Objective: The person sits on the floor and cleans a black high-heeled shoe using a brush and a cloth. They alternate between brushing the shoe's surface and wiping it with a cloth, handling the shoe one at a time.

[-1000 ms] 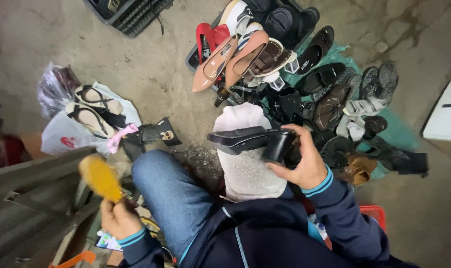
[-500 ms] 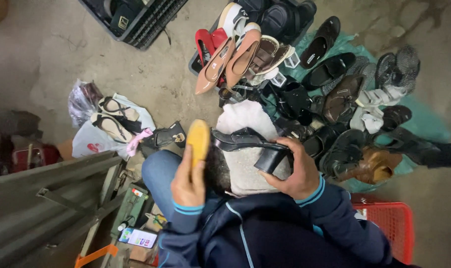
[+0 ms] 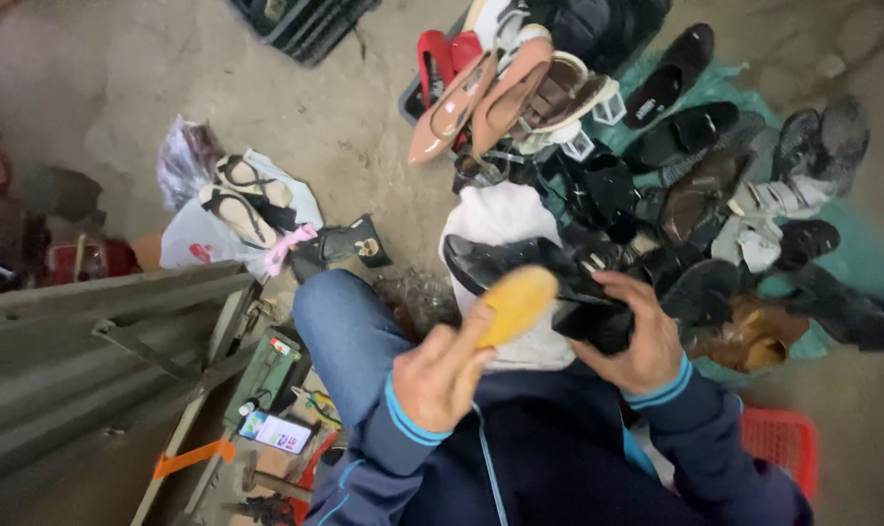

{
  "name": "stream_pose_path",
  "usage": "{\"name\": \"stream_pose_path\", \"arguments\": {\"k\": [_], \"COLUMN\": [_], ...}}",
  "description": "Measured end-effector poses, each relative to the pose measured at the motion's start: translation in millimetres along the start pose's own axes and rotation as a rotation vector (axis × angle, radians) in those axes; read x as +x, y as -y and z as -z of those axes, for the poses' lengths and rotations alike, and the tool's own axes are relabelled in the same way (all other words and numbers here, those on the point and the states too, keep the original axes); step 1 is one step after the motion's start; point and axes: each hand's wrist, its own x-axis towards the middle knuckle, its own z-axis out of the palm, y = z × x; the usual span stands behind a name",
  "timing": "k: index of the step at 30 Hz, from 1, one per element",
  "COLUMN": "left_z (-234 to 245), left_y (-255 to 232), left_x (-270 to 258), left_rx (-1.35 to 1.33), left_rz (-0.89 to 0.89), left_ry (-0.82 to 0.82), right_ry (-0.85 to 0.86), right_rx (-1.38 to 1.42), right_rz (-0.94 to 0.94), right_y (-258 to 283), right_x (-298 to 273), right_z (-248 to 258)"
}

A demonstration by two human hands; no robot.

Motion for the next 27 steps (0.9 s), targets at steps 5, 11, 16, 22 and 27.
{"name": "stream_pose_path", "arguments": {"k": [5,11,16,22,27], "left_z": [9.8,7.5,12.6,-5.9,-5.8], "left_y": [23.8,22.5,13.6,32.7,22.5], "left_x": [21.3,10.9,27.0,16.1,12.8], "left_rx": [-0.048,0.013,-0.053,0.052,0.058], "left_rz": [0.075,0.022,0.128,0.106,0.158], "left_ry": [-0.128,0.082,-0.041,0.082,0.213], "right_ry": [-0.067,-0.189,-0.147,0.114,0.417], "right_rx": [-0.125,-0.298,-0.356,-0.234,0.065], "right_rz": [0.124,0.332,0.291,0.168,0.379], "right_y": [-20.8,-36.3,-39.5,18.3,132.9], "right_x": [-8.4,-1.0,0.3,15.8,80.5], "right_z": [-6.7,-16.4,-14.4,-2.9,22.9]}}
